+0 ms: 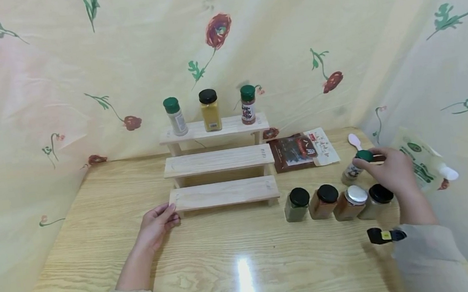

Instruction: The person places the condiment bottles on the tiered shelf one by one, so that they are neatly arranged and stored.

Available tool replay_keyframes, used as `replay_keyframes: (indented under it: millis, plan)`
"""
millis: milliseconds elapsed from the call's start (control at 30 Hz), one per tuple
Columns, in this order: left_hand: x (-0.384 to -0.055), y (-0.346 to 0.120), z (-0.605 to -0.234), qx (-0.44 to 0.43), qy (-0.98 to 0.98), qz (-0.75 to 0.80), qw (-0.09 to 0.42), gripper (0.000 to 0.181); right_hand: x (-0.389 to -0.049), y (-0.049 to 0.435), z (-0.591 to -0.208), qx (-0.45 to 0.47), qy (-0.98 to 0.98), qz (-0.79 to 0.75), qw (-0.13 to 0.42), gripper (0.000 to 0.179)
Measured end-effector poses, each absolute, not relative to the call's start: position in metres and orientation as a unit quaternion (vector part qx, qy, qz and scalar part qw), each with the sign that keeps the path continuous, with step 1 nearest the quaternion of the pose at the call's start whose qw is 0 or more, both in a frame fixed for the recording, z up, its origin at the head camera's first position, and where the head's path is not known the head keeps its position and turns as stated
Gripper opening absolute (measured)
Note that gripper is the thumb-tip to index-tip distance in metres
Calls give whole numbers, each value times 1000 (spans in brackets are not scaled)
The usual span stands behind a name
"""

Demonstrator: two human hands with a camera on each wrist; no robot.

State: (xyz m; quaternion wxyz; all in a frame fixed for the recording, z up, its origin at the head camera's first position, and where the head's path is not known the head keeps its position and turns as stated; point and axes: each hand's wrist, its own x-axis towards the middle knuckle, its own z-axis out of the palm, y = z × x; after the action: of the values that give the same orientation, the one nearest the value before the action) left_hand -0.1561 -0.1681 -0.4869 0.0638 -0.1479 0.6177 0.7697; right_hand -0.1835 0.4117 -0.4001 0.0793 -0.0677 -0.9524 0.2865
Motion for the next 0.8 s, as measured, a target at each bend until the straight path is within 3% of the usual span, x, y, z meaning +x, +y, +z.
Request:
replay_keyframes:
  millis: [333,800]
  plan:
    - [-156,-168,-487,-143,621,768,65,42,-190,391,-386,-42,-944,304,124,64]
    - [-156,-169,-487,-145,619,769,67,45,-198,352,-362,0,-936,327,134,54]
